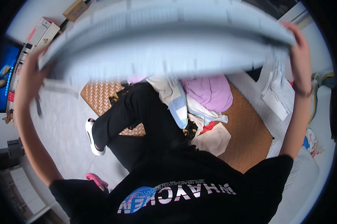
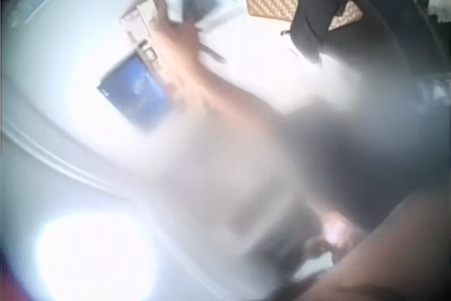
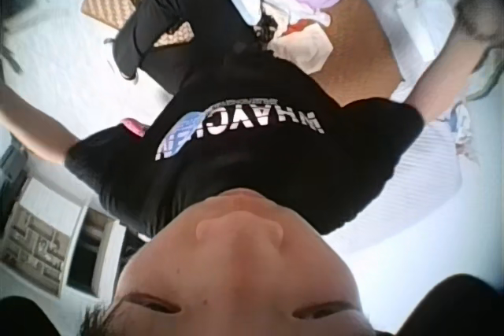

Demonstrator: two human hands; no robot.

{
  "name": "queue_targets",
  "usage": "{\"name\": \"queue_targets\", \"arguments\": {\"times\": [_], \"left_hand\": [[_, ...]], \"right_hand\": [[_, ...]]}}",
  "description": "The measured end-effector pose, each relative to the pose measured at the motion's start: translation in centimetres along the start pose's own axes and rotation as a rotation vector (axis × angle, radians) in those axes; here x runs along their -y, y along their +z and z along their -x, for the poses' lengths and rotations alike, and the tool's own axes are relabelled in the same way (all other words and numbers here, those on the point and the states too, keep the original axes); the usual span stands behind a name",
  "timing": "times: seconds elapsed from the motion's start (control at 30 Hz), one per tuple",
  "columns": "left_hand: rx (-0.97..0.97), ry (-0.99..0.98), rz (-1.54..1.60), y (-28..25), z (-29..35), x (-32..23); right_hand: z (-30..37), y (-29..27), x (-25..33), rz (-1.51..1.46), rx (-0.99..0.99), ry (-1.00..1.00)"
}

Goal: The person sits on a woven mat on the floor and folds a white t-shirt and a light blue polka-dotted shirt. They smooth out the garments, fold the sleeves and body, and place the finished items into a neat stack on the bed.

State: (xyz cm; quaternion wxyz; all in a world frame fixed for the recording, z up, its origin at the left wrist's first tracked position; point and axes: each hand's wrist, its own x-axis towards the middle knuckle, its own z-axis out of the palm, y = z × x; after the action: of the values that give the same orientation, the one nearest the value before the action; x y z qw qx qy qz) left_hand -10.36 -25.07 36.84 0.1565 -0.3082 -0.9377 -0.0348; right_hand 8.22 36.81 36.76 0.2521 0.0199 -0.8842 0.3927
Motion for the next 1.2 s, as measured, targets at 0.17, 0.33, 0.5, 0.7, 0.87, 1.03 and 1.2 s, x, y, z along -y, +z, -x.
{"name": "queue_targets", "arguments": {"times": [0.17,0.33,0.5,0.7,0.87,1.03,1.2], "left_hand": [[0.334,-0.186,0.406,7.6,12.5,-11.4],[0.657,-0.333,0.451,18.7,28.9,-10.5],[1.327,-0.280,0.488,22.8,32.8,-6.9],[0.561,-0.141,0.408,25.3,9.3,-14.5],[0.159,0.221,0.895,32.8,-6.1,-25.7],[0.137,0.462,0.543,43.4,-9.3,-30.5],[0.447,0.323,0.478,43.9,-11.0,-29.4]], "right_hand": [[20.7,11.7,-2.2,-0.073,0.071,0.296],[32.1,19.4,-2.3,-0.253,0.562,0.445],[32.5,20.4,-4.5,-0.620,0.965,0.596],[22.3,24.5,-18.3,-0.043,0.010,0.763],[16.3,27.7,-21.8,0.142,0.256,0.930],[19.0,29.1,-24.7,0.051,-0.068,0.891],[21.2,28.0,-23.8,-0.179,-0.099,0.832]]}}
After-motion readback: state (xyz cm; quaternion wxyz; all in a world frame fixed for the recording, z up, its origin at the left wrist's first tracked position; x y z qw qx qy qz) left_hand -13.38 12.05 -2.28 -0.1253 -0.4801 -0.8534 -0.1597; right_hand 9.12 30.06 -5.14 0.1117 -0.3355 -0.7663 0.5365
